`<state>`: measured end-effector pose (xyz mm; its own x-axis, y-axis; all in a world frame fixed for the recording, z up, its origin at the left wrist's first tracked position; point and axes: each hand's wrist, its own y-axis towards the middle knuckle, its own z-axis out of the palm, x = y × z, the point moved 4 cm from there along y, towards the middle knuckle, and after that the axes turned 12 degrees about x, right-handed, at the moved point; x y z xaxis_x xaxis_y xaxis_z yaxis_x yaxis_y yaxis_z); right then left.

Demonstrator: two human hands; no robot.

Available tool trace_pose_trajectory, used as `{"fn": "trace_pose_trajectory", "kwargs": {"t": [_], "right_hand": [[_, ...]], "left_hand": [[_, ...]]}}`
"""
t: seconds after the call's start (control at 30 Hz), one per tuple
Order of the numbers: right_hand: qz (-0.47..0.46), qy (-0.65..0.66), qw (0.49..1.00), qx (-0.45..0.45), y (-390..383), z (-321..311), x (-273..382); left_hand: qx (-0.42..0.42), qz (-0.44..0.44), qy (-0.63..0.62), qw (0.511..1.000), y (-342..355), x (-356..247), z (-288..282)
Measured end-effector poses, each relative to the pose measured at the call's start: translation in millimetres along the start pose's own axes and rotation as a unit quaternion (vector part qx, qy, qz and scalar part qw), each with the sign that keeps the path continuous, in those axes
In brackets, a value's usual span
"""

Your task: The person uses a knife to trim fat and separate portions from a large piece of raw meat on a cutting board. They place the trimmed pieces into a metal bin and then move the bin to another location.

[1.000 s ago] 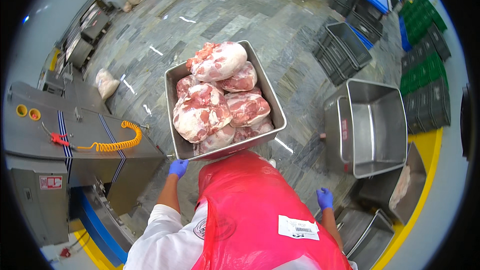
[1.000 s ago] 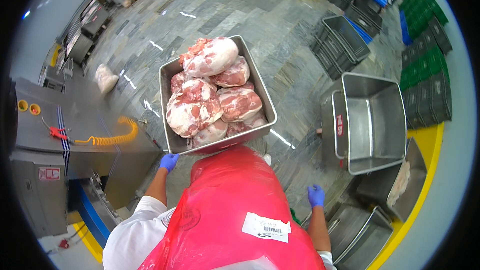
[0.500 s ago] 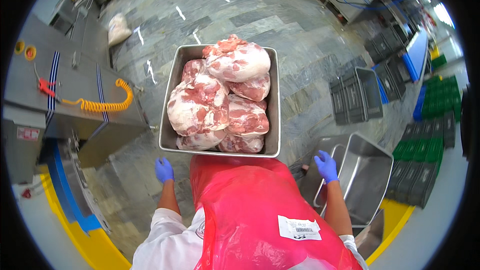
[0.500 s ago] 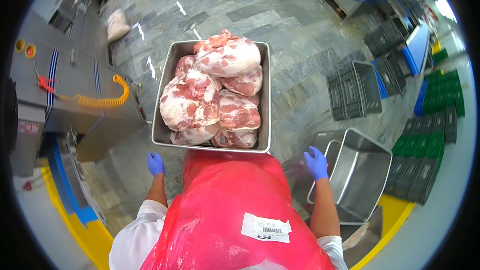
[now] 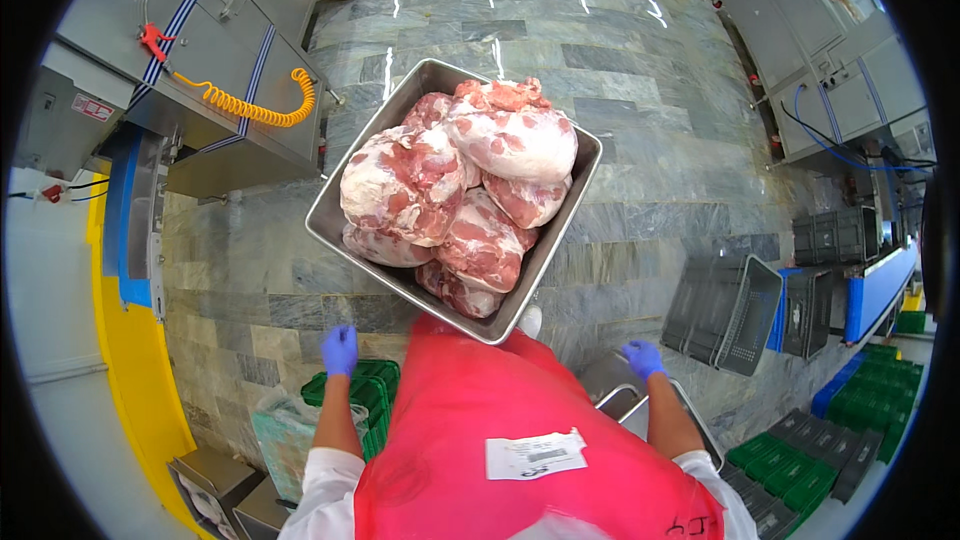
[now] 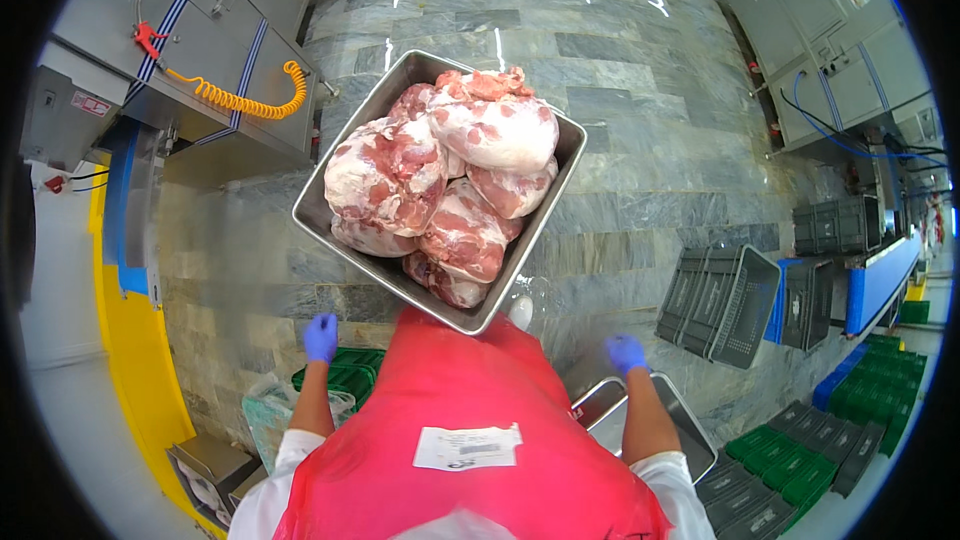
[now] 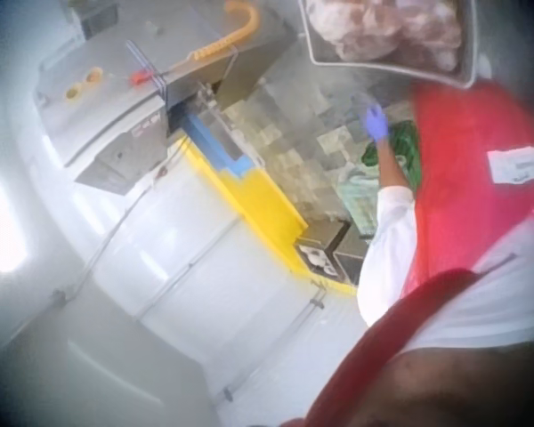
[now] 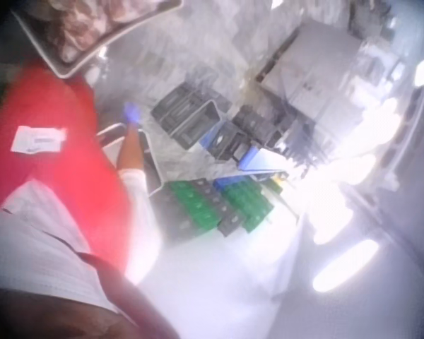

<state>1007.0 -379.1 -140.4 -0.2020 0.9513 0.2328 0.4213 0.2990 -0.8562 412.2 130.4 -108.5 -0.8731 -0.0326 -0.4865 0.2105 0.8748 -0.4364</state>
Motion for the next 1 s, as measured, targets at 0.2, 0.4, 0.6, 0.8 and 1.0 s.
{"fn": "trace_pose_trajectory", "kwargs": {"t": [0.2, 0.4, 0.6, 0.8, 1.0], "right_hand": [[-0.089, -0.065, 0.989, -0.093, 98.3, -92.2, 45.9], [-0.209, -0.058, 0.974, -0.068, 66.9, -133.1, 233.5], [-0.268, 0.005, 0.963, 0.010, 87.9, -157.4, 298.6], [-0.218, 0.318, 0.922, 0.049, 166.7, -196.2, 364.0], [-0.218, 0.479, 0.844, 0.102, 293.9, -198.8, 412.1]], "left_hand": [[-0.059, -0.032, -0.066, 0.996, -90.8, 51.0, 29.7], [-0.126, -0.164, -0.232, 0.951, -117.1, 140.9, 72.8], [-0.139, -0.091, -0.348, 0.923, -54.2, 60.3, 65.7], [-0.154, -0.003, -0.342, 0.927, 53.1, -127.5, 36.4], [-0.002, 0.050, -0.274, 0.960, 160.5, -368.2, 91.0]]}}
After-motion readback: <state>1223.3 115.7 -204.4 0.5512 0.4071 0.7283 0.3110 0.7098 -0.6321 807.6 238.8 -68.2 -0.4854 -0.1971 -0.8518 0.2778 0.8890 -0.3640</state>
